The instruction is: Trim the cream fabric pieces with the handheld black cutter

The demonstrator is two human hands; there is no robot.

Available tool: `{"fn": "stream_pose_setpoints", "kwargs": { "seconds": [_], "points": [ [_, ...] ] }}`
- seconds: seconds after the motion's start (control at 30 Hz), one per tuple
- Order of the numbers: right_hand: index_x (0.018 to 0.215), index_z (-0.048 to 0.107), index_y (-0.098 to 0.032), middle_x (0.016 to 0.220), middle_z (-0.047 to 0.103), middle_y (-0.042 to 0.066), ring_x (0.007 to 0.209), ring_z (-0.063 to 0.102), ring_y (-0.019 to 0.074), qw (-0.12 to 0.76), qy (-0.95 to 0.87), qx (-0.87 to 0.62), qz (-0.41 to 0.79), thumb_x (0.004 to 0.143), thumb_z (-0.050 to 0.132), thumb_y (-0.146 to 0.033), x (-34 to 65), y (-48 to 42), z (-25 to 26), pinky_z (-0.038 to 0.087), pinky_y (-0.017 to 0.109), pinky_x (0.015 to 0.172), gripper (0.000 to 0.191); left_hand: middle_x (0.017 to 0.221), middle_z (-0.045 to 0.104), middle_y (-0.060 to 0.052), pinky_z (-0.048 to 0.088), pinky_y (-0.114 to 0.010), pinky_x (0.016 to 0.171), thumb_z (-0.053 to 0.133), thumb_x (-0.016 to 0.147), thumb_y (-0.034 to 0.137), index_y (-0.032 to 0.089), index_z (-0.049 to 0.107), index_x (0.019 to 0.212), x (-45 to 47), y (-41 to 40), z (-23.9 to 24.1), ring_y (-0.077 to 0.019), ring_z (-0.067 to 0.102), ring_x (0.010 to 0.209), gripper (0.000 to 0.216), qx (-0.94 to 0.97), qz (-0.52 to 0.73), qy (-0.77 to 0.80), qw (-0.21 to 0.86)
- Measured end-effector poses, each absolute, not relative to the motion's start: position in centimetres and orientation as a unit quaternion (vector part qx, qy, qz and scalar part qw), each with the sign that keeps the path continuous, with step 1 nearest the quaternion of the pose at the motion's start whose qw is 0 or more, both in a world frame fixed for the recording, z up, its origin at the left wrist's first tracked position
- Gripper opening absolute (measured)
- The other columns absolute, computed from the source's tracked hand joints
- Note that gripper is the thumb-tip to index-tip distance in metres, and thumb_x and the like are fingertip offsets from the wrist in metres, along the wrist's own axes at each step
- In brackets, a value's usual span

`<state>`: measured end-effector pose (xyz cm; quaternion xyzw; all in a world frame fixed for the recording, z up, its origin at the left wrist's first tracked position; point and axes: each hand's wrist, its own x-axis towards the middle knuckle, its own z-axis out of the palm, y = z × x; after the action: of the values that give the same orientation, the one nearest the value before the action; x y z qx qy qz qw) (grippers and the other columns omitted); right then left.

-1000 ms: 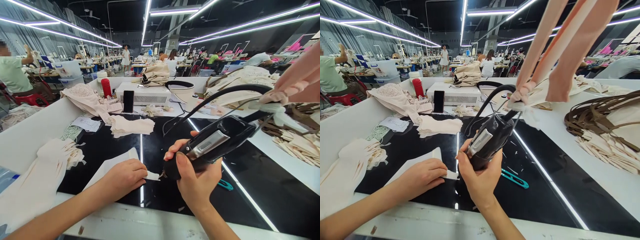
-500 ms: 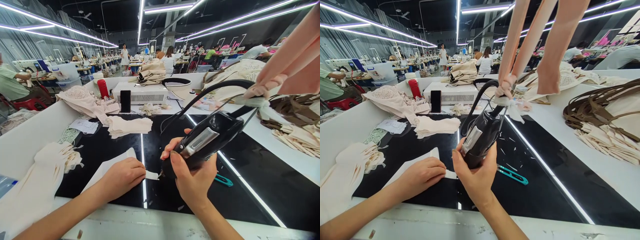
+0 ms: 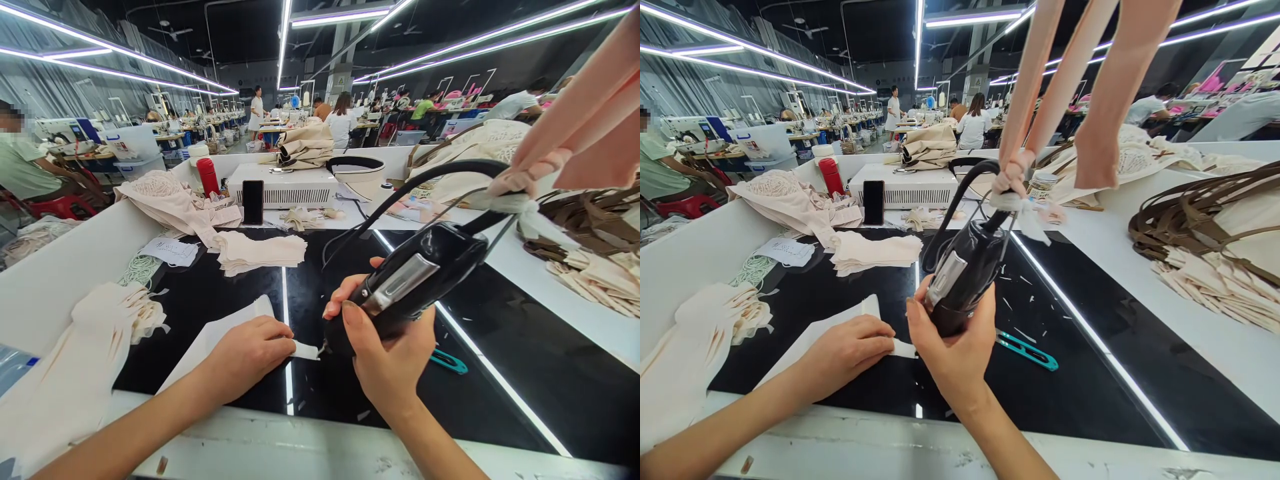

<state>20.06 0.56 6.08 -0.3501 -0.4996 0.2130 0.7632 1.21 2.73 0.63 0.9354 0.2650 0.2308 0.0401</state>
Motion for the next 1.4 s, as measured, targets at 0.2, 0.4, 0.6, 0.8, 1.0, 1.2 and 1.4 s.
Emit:
{"fn": "stream_pose_setpoints", "kwargs": {
  "seconds": [0.2, 0.4, 0.6, 0.8, 1.0, 1.2, 1.4],
  "points": [
    [0.101, 0.057, -0.026, 0.077, 0.069, -0.006, 0.056, 0.065, 0.0107, 0.764, -0.494, -0.345, 0.228, 0.078, 0.076, -0.015, 20.2, 0.6, 6.0, 0.059, 0.024, 0.057, 0.032, 0.111, 0.073, -0.006, 0.059, -0.027, 0.083, 0.048, 0.107, 0.016, 0.020, 0.069, 0.105, 0.8, 2.8, 0.2, -0.0181, 0.068, 0.103, 0.021, 0.942, 0.231, 0.243, 0.030],
    [0.101, 0.058, -0.026, 0.078, 0.070, -0.005, 0.057, 0.064, 0.0113, 0.769, -0.481, -0.333, 0.257, 0.080, 0.077, -0.017, 19.7, 0.8, 6.0, 0.057, 0.024, 0.055, 0.030, 0.111, 0.073, -0.005, 0.058, -0.027, 0.085, 0.048, 0.108, 0.017, 0.020, 0.068, 0.106, 0.8, 2.9, -0.1, -0.0184, 0.068, 0.104, 0.020, 0.940, 0.239, 0.240, 0.049],
    [0.105, 0.057, -0.028, 0.078, 0.070, -0.006, 0.057, 0.064, 0.0115, 0.767, -0.485, -0.304, 0.290, 0.081, 0.077, -0.018, 18.5, 1.0, 5.9, 0.058, 0.024, 0.052, 0.033, 0.108, 0.074, -0.004, 0.059, -0.028, 0.082, 0.054, 0.105, 0.015, 0.019, 0.069, 0.107, 1.0, 2.9, 0.0, -0.0192, 0.068, 0.100, 0.015, 0.935, 0.252, 0.241, 0.067],
    [0.104, 0.058, -0.029, 0.078, 0.070, -0.006, 0.057, 0.065, 0.0104, 0.764, -0.486, -0.310, 0.289, 0.080, 0.074, -0.014, 18.0, 1.4, 5.7, 0.058, 0.023, 0.055, 0.032, 0.108, 0.074, -0.004, 0.059, -0.030, 0.082, 0.055, 0.105, 0.017, 0.019, 0.068, 0.110, 1.2, 3.0, -0.1, -0.0205, 0.069, 0.098, 0.014, 0.933, 0.257, 0.242, 0.070],
    [0.105, 0.057, -0.029, 0.077, 0.070, -0.007, 0.057, 0.065, 0.0095, 0.761, -0.491, -0.310, 0.289, 0.081, 0.073, -0.011, 17.9, 1.2, 5.8, 0.060, 0.023, 0.058, 0.033, 0.107, 0.074, -0.004, 0.059, -0.029, 0.080, 0.054, 0.105, 0.017, 0.019, 0.068, 0.109, 1.2, 2.9, -0.1, -0.0203, 0.069, 0.096, 0.015, 0.932, 0.262, 0.241, 0.071],
    [0.111, 0.058, -0.030, 0.079, 0.069, -0.006, 0.057, 0.065, 0.0115, 0.759, -0.489, -0.322, 0.285, 0.084, 0.075, -0.019, 18.6, 1.1, 5.7, 0.058, 0.025, 0.054, 0.034, 0.107, 0.074, -0.004, 0.059, -0.029, 0.081, 0.053, 0.105, 0.017, 0.019, 0.070, 0.104, 1.2, 2.9, -0.1, -0.0198, 0.069, 0.098, 0.017, 0.932, 0.256, 0.246, 0.067],
    [0.120, 0.058, -0.031, 0.080, 0.068, -0.006, 0.058, 0.064, 0.0116, 0.767, -0.478, -0.329, 0.275, 0.084, 0.077, -0.023, 19.7, 0.9, 5.7, 0.057, 0.026, 0.056, 0.043, 0.107, 0.075, -0.005, 0.060, -0.029, 0.082, 0.052, 0.106, 0.017, 0.018, 0.070, 0.102, 1.2, 3.0, -0.1, -0.0199, 0.069, 0.098, 0.019, 0.932, 0.264, 0.242, 0.055]
  ]
}}
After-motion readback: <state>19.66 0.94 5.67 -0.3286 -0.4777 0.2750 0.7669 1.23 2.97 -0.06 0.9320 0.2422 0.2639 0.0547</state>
